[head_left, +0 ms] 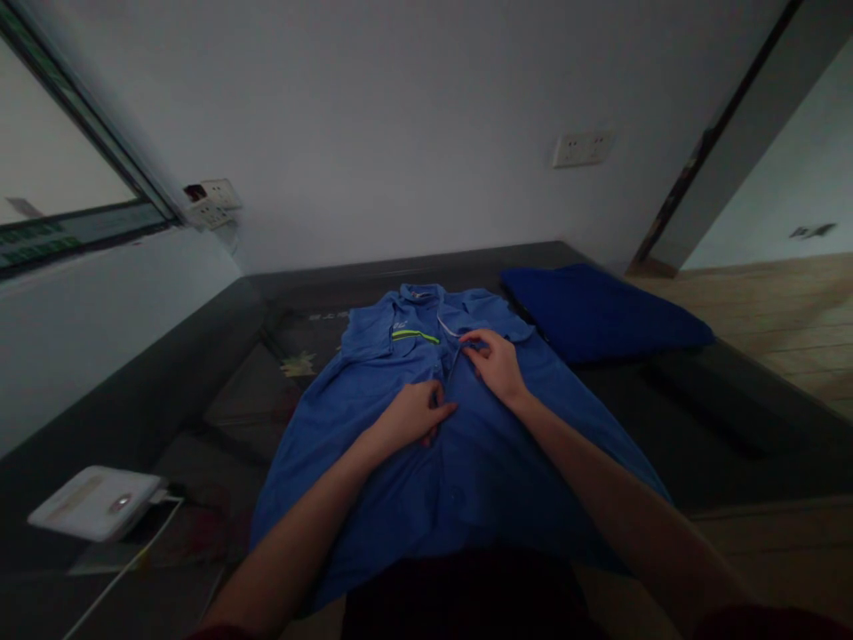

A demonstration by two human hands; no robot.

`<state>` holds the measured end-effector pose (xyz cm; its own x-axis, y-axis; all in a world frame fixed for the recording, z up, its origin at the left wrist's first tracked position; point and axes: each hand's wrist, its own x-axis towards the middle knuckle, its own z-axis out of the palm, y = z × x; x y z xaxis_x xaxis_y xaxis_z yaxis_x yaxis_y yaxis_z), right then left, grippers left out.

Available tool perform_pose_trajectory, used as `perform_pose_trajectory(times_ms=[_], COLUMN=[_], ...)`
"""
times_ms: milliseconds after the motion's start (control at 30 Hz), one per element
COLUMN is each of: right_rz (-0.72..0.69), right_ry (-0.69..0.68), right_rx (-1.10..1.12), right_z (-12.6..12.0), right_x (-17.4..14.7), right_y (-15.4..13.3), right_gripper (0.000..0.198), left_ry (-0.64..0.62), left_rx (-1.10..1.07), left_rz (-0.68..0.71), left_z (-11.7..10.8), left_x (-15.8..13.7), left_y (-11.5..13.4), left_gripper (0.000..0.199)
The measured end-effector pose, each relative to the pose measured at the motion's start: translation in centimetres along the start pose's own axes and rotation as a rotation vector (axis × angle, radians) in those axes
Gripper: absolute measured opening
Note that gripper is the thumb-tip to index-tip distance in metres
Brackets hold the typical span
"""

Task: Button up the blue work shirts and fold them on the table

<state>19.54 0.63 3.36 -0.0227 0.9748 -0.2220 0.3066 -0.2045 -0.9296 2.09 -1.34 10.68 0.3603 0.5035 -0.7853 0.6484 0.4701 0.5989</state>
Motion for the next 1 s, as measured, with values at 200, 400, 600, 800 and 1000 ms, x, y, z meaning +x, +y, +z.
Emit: perform_pose_trajectory(times_ms=[200, 400, 600, 800, 1000], right_rz=[-0.019, -0.097, -0.083, -0.027, 0.034], right_ry=[-0.026, 0.038, -0.049, -0.267, -0.293], right_rx=[0.099, -0.040, 0.010, 0.032, 0.073], right_z=[1.9, 3.1, 2.3, 1.4, 1.9], right_x=[3.5, 6.9, 3.6, -0.5, -1.2], right_y=[-0.7, 0.5, -2.1, -3.0, 0.1], right_gripper=[0.018, 0.022, 0.033, 0.017, 0.013], left_ry=[0.175, 0.416, 0.352, 0.189, 0.200], left_rx=[0.145, 0.272, -0.129, -0.424, -0.340], left_rz=[0.005, 0.065, 0.057, -0.019, 0.017], left_z=[-0.4, -1.8, -0.8, 0.2, 0.2], left_x=[2.1, 4.1, 4.8, 4.4, 3.7], left_y=[-1.0, -2.4, -4.1, -4.3, -4.3], left_gripper=[0.011, 0.010, 0.009, 0.019, 0.022])
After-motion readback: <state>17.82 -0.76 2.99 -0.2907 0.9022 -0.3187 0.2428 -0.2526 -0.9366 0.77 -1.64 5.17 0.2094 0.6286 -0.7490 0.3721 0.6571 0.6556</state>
